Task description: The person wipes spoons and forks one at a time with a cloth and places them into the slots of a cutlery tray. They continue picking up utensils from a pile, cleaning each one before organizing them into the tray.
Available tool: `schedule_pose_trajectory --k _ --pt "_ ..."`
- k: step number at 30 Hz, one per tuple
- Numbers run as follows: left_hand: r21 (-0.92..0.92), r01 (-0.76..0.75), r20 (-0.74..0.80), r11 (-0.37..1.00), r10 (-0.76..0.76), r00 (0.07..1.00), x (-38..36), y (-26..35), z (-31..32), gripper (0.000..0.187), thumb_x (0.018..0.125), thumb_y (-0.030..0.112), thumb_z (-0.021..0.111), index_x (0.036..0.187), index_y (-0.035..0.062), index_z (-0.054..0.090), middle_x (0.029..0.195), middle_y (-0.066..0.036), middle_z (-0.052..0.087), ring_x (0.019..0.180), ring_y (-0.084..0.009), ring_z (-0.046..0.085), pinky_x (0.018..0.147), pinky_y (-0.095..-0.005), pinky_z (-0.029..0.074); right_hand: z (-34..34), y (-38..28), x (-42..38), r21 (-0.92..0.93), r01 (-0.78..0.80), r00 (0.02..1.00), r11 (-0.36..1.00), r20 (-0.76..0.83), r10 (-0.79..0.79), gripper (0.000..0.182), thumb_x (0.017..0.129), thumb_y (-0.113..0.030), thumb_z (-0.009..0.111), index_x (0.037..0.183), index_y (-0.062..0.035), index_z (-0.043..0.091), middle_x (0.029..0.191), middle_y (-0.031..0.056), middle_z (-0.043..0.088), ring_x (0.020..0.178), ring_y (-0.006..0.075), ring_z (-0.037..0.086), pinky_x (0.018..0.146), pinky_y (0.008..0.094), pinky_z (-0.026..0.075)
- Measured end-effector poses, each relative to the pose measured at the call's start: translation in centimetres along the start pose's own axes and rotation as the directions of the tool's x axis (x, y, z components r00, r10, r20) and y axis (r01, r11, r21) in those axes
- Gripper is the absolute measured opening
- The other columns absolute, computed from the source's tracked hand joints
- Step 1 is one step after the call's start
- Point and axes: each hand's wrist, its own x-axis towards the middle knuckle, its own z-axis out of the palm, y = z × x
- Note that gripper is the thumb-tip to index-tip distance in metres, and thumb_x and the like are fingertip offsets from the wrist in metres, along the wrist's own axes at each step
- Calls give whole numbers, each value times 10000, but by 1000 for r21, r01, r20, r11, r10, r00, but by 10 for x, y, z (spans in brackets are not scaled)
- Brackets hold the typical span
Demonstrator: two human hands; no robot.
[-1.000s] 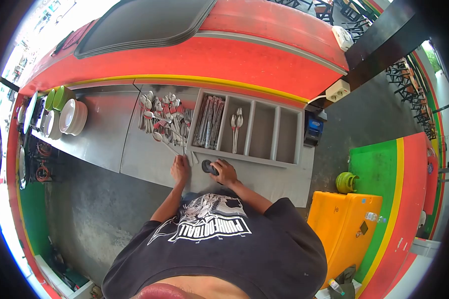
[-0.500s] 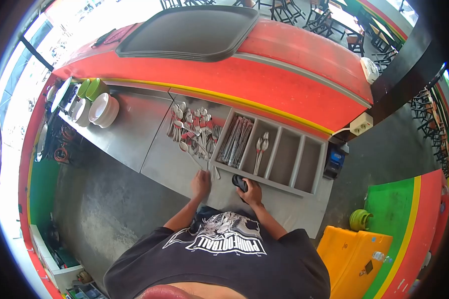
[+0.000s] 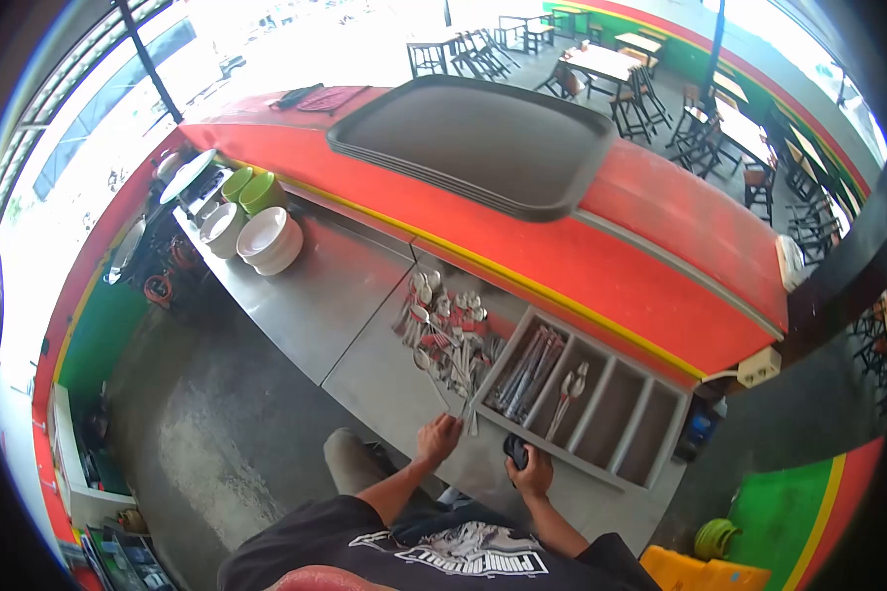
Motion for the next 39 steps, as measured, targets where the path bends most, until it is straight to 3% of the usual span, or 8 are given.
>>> schedule_pose_trajectory --k 7,22,32,39 --pt "-132 -17 -16 991 15 1000 -1 5 -10 256 913 306 625 781 86 628 732 -55 604 683 -276 634 585 -405 488 3 7 -8 -30 45 999 999 16 -45 440 701 -319 733 1024 -63 581 950 172 604 891 391 592 776 471 486" --pt "-8 -20 -13 1000 19 1000 -1 8 -4 268 904 309 624 746 94 602 736 -68 605 706 -294 628 618 -433 474 1 6 -7 -12 56 997 998 -49 -57 451 684 -333 757 1012 -67 600 932 156 626 866 363 618 753 447 503" --pt "59 -33 28 998 31 999 -3 6 5 269 917 308 583 759 91 581 779 -97 614 740 -355 609 635 -502 438 -6 3 -7 -8 -57 997 998 -51 57 459 691 -357 758 1038 -91 616 960 151 652 894 357 629 771 449 511" --pt "26 -30 -1 999 30 1000 -7 9 4 288 931 313 555 770 77 591 747 -111 615 704 -346 601 629 -489 429 -4 8 -7 2 -129 990 992 -55 129 466 704 -371 755 1053 -92 620 957 162 664 889 369 630 785 449 507"
